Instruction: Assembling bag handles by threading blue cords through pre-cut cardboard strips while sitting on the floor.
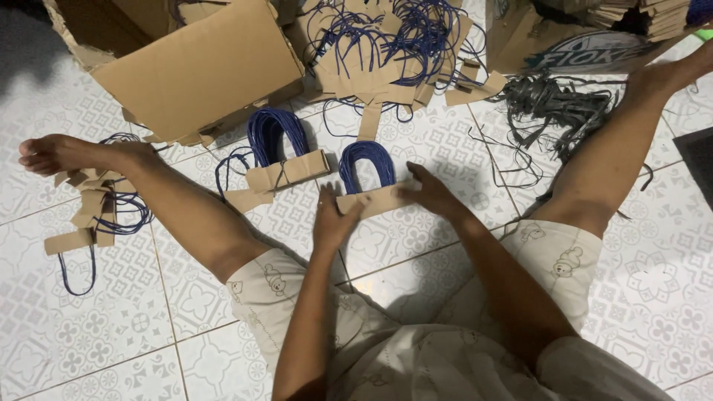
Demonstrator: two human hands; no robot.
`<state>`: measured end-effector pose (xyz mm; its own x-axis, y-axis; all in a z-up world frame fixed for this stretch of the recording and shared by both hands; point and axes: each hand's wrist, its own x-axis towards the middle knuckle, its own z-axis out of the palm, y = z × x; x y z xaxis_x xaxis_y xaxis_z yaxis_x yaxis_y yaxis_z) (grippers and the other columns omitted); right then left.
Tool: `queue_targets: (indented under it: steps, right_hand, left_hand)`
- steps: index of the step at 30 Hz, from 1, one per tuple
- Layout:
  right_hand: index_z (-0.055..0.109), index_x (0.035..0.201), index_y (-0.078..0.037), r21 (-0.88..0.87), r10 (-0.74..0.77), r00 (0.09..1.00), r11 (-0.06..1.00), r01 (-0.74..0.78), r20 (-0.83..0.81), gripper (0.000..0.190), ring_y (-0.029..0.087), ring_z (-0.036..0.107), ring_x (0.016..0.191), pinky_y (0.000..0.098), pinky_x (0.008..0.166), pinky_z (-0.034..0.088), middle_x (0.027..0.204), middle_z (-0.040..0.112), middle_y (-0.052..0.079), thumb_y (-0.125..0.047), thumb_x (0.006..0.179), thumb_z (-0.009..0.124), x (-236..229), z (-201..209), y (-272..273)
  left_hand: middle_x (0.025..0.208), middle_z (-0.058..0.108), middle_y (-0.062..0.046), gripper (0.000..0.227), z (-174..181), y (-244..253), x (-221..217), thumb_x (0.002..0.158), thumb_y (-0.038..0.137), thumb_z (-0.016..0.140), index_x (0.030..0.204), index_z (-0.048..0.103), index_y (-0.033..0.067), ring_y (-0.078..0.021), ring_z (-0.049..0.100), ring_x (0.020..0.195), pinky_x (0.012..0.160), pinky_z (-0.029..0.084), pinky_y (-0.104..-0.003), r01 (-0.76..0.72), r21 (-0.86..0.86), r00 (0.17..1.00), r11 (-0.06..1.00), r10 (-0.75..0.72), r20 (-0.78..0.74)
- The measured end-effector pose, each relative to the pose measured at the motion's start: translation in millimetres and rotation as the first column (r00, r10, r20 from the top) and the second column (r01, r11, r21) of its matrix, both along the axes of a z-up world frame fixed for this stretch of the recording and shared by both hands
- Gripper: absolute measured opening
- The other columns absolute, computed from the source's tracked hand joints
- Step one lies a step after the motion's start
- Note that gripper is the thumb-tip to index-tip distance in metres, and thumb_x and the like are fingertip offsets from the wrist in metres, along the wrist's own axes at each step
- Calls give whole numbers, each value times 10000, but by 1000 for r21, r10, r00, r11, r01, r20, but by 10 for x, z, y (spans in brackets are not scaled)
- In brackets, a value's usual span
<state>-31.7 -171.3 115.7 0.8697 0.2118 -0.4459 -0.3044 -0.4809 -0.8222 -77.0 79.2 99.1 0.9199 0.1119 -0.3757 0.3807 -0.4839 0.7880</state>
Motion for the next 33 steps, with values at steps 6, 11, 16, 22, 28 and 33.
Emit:
queue_targets:
  steps: [6, 11, 16, 22, 28, 33]
  right_hand:
    - [475, 1523, -110, -620, 535, 817, 722, -309, 216, 847, 363, 407, 1482, 538, 1134, 405, 1538, 518, 158, -333, 794, 844, 48, -167, -23]
    - [573, 1418, -177, -800, 653, 741, 525, -290, 160, 737, 293, 576, 1333, 480, 1012, 457, 1365, 658, 79, -339, 766, 876, 140, -359, 57]
    - [606, 1373, -196, -840, 709, 694, 448, -306, 125, 669, 283, 664, 1235, 499, 1089, 412, 1264, 723, 70, -376, 782, 864, 208, -548, 19]
    - [457, 1522, -146, -758, 642, 732, 588, -281, 227, 969, 348, 454, 1447, 605, 1159, 329, 1500, 550, 145, -482, 718, 882, 8, -193, -15]
    - [351, 1569, 50, -694, 533, 603, 718, 48, 594, 974, 478, 406, 1442, 624, 1064, 414, 1536, 447, 312, -459, 845, 758, -326, -168, 193]
    - [345, 1572, 21, -650, 596, 470, 758, -61, 651, 858, 503, 330, 1464, 673, 1081, 374, 1625, 324, 282, -231, 835, 705, -427, -468, 293]
  left_hand:
    - [1397, 628, -150, 1030, -75, -56, 109, 614, 510, 913, 1458, 518, 72, -388, 500, 1370, 1152, 238, -676, 257, 809, 881, 529, -473, 29]
    - [1133, 735, -132, 762, -501, -63, 164, 658, 421, 909, 1279, 628, 78, -369, 625, 1192, 1158, 238, -652, 232, 893, 842, 385, -540, 14]
    - [1019, 777, -127, 519, -462, -77, 117, 719, 242, 876, 1176, 694, 75, -358, 694, 1109, 1178, 236, -621, 197, 897, 836, 395, -545, 56]
    - [1402, 632, -145, 947, 170, -191, -22, 706, 461, 875, 1482, 480, 89, -379, 490, 1389, 1176, 219, -665, 246, 853, 883, 459, -470, -2]
    - [1631, 337, -191, 1008, 197, -523, -251, 764, 634, 738, 1521, 415, 51, -384, 224, 1543, 1206, 220, -629, 125, 806, 767, 579, -572, 292]
    - [1698, 190, -161, 1013, -339, -598, -231, 799, 594, 711, 1579, 318, 79, -338, 132, 1580, 1250, 171, -564, 41, 906, 742, 421, -621, 255]
